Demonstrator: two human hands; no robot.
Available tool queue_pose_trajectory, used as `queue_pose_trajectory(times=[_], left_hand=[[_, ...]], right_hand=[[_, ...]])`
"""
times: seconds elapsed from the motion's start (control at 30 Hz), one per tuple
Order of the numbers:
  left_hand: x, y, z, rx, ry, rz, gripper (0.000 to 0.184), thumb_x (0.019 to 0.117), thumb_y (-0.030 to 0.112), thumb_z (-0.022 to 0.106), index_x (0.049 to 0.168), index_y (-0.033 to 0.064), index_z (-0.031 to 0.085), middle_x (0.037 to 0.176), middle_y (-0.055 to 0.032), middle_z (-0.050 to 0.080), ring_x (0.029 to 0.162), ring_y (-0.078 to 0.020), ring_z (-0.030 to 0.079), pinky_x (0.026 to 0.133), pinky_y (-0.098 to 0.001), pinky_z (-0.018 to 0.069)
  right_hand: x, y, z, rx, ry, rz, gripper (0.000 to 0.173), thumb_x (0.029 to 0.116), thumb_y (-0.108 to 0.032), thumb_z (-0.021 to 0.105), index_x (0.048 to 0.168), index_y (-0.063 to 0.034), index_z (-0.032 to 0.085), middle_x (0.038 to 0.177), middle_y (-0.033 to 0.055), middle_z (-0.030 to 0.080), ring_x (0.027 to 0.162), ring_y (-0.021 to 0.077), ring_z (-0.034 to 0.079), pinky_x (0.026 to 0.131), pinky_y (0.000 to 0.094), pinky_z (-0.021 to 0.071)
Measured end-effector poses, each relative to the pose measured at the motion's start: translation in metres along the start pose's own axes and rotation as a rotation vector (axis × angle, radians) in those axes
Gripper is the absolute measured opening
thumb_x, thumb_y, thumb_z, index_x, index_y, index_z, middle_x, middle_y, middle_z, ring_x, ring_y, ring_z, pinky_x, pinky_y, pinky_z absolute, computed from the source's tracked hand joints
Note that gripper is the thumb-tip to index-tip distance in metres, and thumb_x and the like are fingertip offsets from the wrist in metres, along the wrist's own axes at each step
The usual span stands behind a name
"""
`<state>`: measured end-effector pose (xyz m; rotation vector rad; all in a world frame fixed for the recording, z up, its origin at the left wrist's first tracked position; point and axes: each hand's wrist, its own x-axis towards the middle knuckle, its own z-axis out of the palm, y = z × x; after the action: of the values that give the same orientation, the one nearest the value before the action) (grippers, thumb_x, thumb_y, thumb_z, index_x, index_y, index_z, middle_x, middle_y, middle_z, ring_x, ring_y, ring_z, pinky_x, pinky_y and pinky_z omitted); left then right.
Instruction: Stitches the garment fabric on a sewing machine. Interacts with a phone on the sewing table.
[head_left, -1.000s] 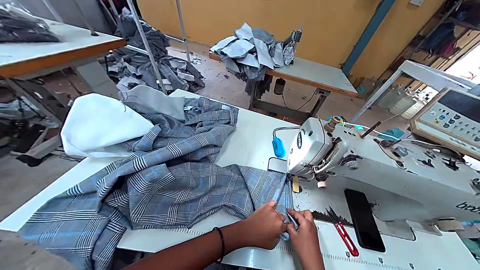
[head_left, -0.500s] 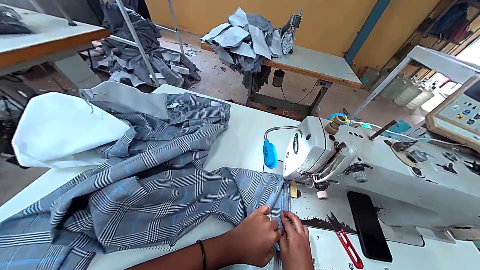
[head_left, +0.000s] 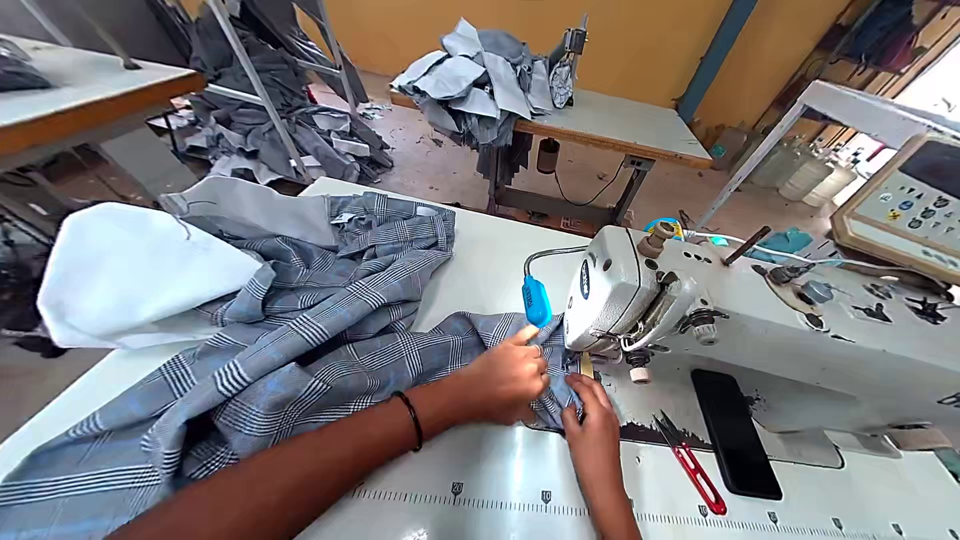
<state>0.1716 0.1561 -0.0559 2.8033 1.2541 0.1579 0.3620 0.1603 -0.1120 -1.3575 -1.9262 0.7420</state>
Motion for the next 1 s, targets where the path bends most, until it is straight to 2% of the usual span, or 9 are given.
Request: queue_pose_trajectory(times=[0.1,0.17,0.23,0.43,0.63,0.7,0.77,0.9,1.0], left_hand=[[-0.017,0.037,-0.005,-0.044,0.064,0.005,0.018,0.0938,0.015,0.069,0.089,-0.0027,0.07,0.076,-0.0168,0.07,0.077,-0.0343,0.071,0.094,-0.0538,0.0496],[-0.021,0.076,0.009,-0.187,0.097,-0.021,0.014,0.0941,0.007,0.066,0.089,-0.0055,0.069,0.074,-0.0194,0.069,0.071,-0.0359,0.07,0.087,-0.0527,0.0521],[-0.015,0.096,0.031,-0.21,0.167,-0.081,0.011,0.0914,0.003,0.064,0.086,-0.0047,0.068,0.071,-0.018,0.069,0.066,-0.0327,0.07,0.083,-0.0486,0.0536],[-0.004,0.103,0.039,-0.435,0.003,-0.184,0.027,0.0992,0.016,0.064,0.109,-0.0089,0.065,0.099,-0.0273,0.07,0.094,-0.043,0.07,0.101,-0.0604,0.0419],[-0.005,0.092,0.024,-0.522,-0.142,-0.181,0.034,0.0981,0.019,0.067,0.119,-0.0076,0.064,0.116,-0.0299,0.062,0.109,-0.0462,0.061,0.099,-0.0635,0.0379],[-0.005,0.089,0.019,-0.516,-0.14,-0.177,0.034,0.0968,0.018,0.069,0.117,-0.0099,0.065,0.128,-0.0328,0.056,0.123,-0.0499,0.053,0.1,-0.0646,0.0396],[-0.002,0.086,0.014,-0.479,-0.117,-0.227,0.042,0.0959,0.022,0.071,0.118,-0.0123,0.063,0.146,-0.0351,0.046,0.141,-0.051,0.04,0.109,-0.0636,0.0367],[0.013,0.075,0.008,-0.415,-0.182,-0.404,0.086,0.0901,0.037,0.078,0.15,-0.0112,0.038,0.162,-0.0303,0.03,0.156,-0.0424,0.019,0.122,-0.0631,0.0132],[0.02,0.069,0.006,-0.4,-0.239,-0.434,0.09,0.0899,0.043,0.077,0.151,-0.0095,0.037,0.152,-0.0274,0.044,0.147,-0.0417,0.036,0.12,-0.0655,0.0147]], right_hand=[[-0.011,0.001,-0.005,0.188,0.114,0.154,0.036,0.0869,0.002,0.065,0.122,0.0088,0.065,0.129,0.0278,0.054,0.08,0.0163,0.063,0.066,0.0267,0.0538],[-0.021,-0.008,-0.011,0.211,0.11,0.26,0.048,0.0837,0.003,0.068,0.13,0.0087,0.058,0.131,0.0286,0.047,0.08,0.0155,0.063,0.065,0.0239,0.0535],[-0.029,-0.015,-0.017,0.156,0.061,0.302,0.053,0.0812,0.006,0.068,0.133,0.0084,0.056,0.133,0.03,0.047,0.087,0.0211,0.063,0.07,0.0292,0.0534],[-0.03,-0.008,-0.026,-0.03,0.012,0.242,0.038,0.0883,0.004,0.061,0.125,0.0109,0.061,0.12,0.0275,0.062,0.097,0.0322,0.065,0.084,0.0436,0.0532],[-0.017,-0.002,-0.012,-0.167,0.145,0.192,0.022,0.1018,-0.009,0.057,0.111,0.0063,0.07,0.101,0.0219,0.071,0.091,0.0347,0.07,0.083,0.0517,0.0549],[-0.015,-0.002,-0.014,-0.146,0.146,0.203,0.025,0.1044,-0.011,0.053,0.109,0.0067,0.071,0.099,0.0221,0.072,0.092,0.0355,0.07,0.085,0.0533,0.054],[-0.014,-0.002,-0.019,-0.102,0.13,0.227,0.026,0.1055,-0.011,0.052,0.108,0.0073,0.07,0.096,0.022,0.072,0.092,0.0346,0.07,0.086,0.0528,0.0531],[-0.019,0.0,-0.026,0.063,0.076,0.265,0.028,0.1035,-0.013,0.057,0.116,0.0103,0.065,0.104,0.022,0.069,0.095,0.0287,0.068,0.089,0.0443,0.0529],[-0.026,-0.009,-0.031,0.16,0.001,0.317,0.046,0.103,-0.019,0.058,0.132,0.0155,0.05,0.12,0.0283,0.061,0.107,0.0306,0.062,0.094,0.0418,0.0502]])
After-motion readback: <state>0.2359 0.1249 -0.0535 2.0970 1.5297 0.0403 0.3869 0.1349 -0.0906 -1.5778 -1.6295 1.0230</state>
